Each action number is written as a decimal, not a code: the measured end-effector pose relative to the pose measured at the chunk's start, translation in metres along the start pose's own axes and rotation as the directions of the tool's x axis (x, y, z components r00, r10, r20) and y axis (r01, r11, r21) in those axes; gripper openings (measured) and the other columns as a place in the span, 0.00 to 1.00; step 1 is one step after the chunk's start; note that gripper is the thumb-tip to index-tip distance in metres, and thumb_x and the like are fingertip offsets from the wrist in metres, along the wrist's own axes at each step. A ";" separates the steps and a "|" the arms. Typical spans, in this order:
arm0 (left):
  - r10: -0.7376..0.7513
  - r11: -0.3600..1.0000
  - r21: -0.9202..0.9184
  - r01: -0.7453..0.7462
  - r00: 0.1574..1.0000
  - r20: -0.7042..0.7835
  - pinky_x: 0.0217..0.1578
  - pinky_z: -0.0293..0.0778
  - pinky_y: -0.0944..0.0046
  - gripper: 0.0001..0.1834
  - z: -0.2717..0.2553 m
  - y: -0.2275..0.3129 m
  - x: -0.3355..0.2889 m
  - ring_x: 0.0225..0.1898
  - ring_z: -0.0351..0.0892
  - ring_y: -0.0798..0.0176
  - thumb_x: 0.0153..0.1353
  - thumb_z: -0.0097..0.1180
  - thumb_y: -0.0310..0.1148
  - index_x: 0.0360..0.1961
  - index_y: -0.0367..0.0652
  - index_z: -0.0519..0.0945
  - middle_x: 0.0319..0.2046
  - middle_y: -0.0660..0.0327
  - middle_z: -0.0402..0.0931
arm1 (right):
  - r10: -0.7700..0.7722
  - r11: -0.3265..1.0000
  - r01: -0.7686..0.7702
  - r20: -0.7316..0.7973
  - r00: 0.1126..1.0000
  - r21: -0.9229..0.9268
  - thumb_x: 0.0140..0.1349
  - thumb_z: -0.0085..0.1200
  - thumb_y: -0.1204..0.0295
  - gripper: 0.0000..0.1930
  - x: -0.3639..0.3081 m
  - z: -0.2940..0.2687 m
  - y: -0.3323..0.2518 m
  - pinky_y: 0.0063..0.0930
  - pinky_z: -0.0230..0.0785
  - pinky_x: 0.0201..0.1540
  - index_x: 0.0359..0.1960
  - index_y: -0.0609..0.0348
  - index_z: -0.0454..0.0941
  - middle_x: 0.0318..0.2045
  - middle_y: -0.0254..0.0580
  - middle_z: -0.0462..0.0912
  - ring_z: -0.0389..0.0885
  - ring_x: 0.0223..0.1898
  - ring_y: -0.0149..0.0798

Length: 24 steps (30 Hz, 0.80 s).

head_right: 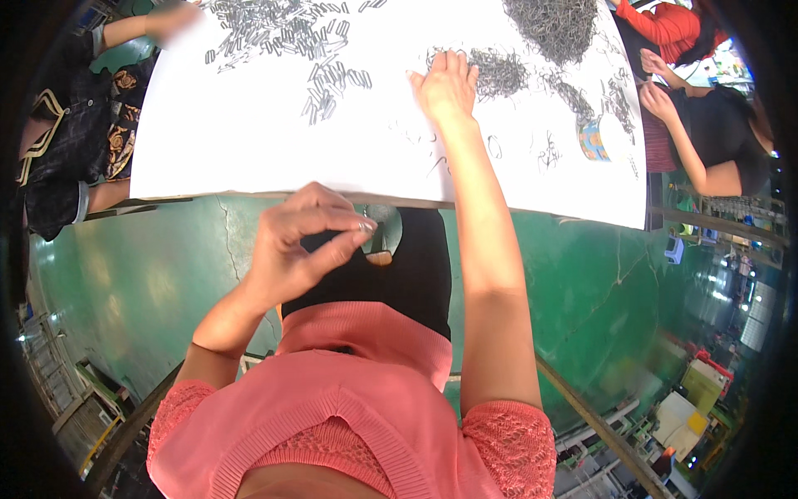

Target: The person sits at a table and links individual metal paperclips together by hand to form a long chain. They repeatedly pick up loose clips from a pile on the table, interlock them with the growing chain, and occasionally hang the completed chain on a nearby metal rack.

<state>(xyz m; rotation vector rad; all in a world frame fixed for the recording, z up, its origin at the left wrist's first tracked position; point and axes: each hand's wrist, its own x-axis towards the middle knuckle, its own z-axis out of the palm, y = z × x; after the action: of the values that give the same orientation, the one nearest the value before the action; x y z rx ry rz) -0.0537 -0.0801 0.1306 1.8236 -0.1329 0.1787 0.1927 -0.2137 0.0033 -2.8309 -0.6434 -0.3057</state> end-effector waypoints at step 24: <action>0.066 0.994 -0.092 -0.063 0.997 0.032 0.25 0.70 0.67 0.10 0.024 -0.031 -0.014 0.29 0.73 0.65 0.48 0.65 0.23 0.34 0.42 0.84 0.29 0.62 0.76 | -0.286 0.943 0.221 0.267 0.920 0.249 0.59 0.53 0.67 0.07 0.070 -0.002 -0.040 0.37 0.71 0.43 0.37 0.48 0.81 0.40 0.36 0.79 0.78 0.44 0.41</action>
<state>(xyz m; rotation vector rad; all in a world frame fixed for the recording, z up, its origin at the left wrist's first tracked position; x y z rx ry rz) -0.0602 -0.0952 0.0920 1.7331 -0.2215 0.1827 0.2360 -0.1513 0.0295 -2.6041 -1.0445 0.1526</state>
